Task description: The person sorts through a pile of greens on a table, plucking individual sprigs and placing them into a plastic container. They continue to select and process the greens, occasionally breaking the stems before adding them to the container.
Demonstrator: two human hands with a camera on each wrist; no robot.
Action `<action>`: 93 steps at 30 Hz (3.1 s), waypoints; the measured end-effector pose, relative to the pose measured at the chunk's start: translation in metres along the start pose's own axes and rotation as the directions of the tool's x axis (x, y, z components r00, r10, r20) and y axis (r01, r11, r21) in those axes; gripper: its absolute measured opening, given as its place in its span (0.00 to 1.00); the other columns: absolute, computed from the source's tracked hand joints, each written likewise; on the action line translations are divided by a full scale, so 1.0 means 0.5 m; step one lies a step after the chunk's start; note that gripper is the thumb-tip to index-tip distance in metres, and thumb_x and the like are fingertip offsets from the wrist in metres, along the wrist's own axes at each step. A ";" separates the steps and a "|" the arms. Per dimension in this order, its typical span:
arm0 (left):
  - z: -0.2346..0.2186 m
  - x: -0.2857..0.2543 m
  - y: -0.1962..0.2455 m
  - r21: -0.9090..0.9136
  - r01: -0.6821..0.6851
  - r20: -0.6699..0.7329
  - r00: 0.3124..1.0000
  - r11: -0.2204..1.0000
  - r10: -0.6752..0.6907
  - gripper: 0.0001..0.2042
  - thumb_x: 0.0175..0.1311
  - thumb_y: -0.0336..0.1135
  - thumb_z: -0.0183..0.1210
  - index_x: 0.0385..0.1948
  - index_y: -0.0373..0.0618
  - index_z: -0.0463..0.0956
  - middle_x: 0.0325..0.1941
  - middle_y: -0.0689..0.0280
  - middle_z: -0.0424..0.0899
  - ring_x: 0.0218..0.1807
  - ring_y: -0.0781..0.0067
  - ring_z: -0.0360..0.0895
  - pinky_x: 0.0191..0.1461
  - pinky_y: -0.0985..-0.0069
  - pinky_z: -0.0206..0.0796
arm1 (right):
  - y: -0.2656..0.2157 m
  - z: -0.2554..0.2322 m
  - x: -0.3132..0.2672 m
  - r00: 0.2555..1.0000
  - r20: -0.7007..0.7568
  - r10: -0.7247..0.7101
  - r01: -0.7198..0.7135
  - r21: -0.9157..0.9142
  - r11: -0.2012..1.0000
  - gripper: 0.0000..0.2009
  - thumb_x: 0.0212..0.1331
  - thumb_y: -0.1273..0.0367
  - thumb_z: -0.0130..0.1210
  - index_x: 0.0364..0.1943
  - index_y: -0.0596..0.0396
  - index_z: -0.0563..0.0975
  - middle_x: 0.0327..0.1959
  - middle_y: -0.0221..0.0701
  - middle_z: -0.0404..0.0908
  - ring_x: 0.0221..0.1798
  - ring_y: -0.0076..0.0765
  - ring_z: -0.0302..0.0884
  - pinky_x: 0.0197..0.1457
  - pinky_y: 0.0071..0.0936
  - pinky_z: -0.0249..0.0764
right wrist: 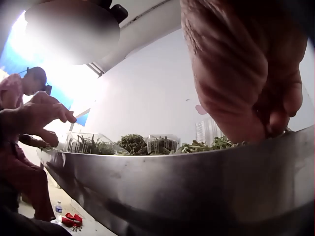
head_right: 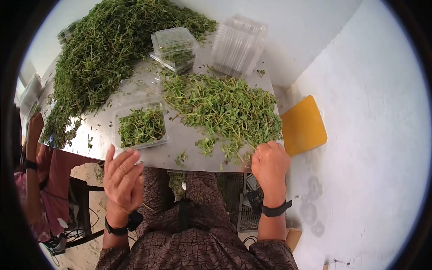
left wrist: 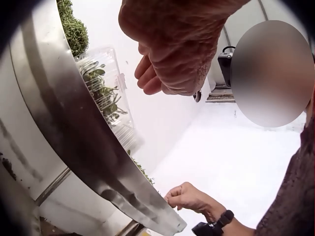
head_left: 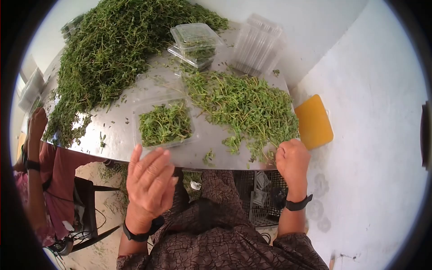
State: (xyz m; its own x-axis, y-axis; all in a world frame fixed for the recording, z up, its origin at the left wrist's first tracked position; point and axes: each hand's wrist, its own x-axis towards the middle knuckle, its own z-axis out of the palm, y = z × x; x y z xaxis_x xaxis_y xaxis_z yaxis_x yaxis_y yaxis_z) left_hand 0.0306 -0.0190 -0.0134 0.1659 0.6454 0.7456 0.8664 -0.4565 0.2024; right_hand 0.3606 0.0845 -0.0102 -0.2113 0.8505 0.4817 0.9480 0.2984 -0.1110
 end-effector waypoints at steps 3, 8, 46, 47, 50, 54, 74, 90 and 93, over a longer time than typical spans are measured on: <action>0.009 -0.013 0.013 -0.060 -0.023 0.041 0.999 0.998 0.025 0.10 0.51 0.26 0.63 0.36 0.38 0.79 0.50 0.56 0.82 0.56 0.54 0.80 0.71 0.44 0.57 | 0.003 0.005 0.016 0.999 0.030 -0.032 0.034 -0.047 0.998 0.02 0.46 0.75 0.58 0.22 0.56 0.77 0.25 0.38 0.78 0.33 0.51 0.77 0.34 0.44 0.72; 0.017 -0.025 0.029 -0.110 -0.029 0.044 0.998 0.994 0.034 0.11 0.48 0.26 0.65 0.35 0.38 0.79 0.49 0.57 0.83 0.55 0.55 0.80 0.71 0.45 0.58 | -0.040 -0.010 0.057 0.987 -0.133 0.085 -0.048 0.256 0.966 0.01 0.48 0.76 0.56 0.24 0.56 0.77 0.25 0.40 0.79 0.28 0.54 0.77 0.31 0.43 0.71; 0.044 -0.050 0.055 -0.343 0.085 0.163 0.986 0.935 -0.030 0.12 0.45 0.24 0.67 0.34 0.39 0.81 0.43 0.60 0.84 0.53 0.57 0.81 0.69 0.48 0.63 | -0.160 -0.008 0.067 0.976 0.215 0.026 -0.137 0.521 0.843 0.12 0.52 0.71 0.65 0.40 0.60 0.82 0.34 0.39 0.83 0.24 0.36 0.78 0.30 0.33 0.73; 0.044 -0.049 0.055 -0.353 0.084 0.160 0.987 0.932 -0.028 0.11 0.45 0.24 0.67 0.34 0.39 0.81 0.43 0.60 0.84 0.52 0.57 0.81 0.69 0.49 0.63 | -0.165 -0.010 0.065 0.974 0.227 0.005 -0.114 0.466 0.877 0.13 0.52 0.70 0.65 0.42 0.58 0.82 0.36 0.39 0.83 0.24 0.37 0.78 0.31 0.34 0.73; 0.048 -0.051 0.055 -0.363 0.087 0.156 0.987 0.928 -0.031 0.11 0.46 0.24 0.68 0.33 0.39 0.81 0.44 0.60 0.84 0.52 0.57 0.81 0.69 0.50 0.64 | -0.175 -0.008 0.058 0.975 0.219 -0.043 -0.047 0.387 0.921 0.14 0.50 0.70 0.65 0.43 0.56 0.83 0.38 0.39 0.83 0.26 0.40 0.78 0.33 0.35 0.74; 0.051 -0.047 0.052 -0.392 0.089 0.150 0.988 0.916 -0.032 0.09 0.47 0.25 0.69 0.32 0.39 0.81 0.44 0.59 0.84 0.51 0.58 0.81 0.69 0.52 0.65 | -0.161 0.024 0.056 0.987 0.080 -0.141 0.110 0.304 0.946 0.09 0.49 0.74 0.62 0.37 0.55 0.83 0.36 0.38 0.82 0.28 0.47 0.79 0.35 0.37 0.75; 0.060 -0.007 0.057 -0.632 0.272 0.182 0.962 0.725 -0.202 0.04 0.56 0.24 0.64 0.32 0.36 0.82 0.40 0.57 0.86 0.47 0.56 0.84 0.57 0.59 0.75 | -0.230 -0.043 0.125 0.951 0.284 0.118 -0.303 0.931 0.205 0.02 0.61 0.79 0.53 0.34 0.64 0.77 0.25 0.30 0.79 0.25 0.21 0.80 0.25 0.16 0.72; 0.035 -0.029 0.033 -0.600 0.262 0.128 0.964 0.756 -0.232 0.06 0.56 0.26 0.65 0.33 0.36 0.81 0.41 0.56 0.85 0.48 0.53 0.82 0.57 0.60 0.73 | -0.393 0.000 0.170 0.924 0.286 -0.253 -0.203 0.929 0.309 0.08 0.63 0.77 0.57 0.44 0.65 0.78 0.34 0.31 0.82 0.30 0.19 0.79 0.32 0.17 0.75; 0.030 -0.034 0.025 -0.589 0.267 0.116 0.962 0.763 -0.248 0.06 0.56 0.26 0.65 0.33 0.36 0.81 0.41 0.57 0.85 0.48 0.53 0.82 0.57 0.60 0.73 | -0.381 0.006 0.167 0.944 0.254 -0.212 -0.161 0.912 0.378 0.10 0.62 0.76 0.59 0.46 0.64 0.79 0.35 0.32 0.83 0.30 0.17 0.77 0.33 0.17 0.74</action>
State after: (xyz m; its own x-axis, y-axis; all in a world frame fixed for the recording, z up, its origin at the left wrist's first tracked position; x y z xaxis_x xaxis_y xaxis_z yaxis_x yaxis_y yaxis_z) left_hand 0.0458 -0.0266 -0.0332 -0.0003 0.8049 0.5934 0.4276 -0.5364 0.7277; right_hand 0.1617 0.0997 0.0487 -0.4610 0.8494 0.2570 0.1755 0.3712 -0.9118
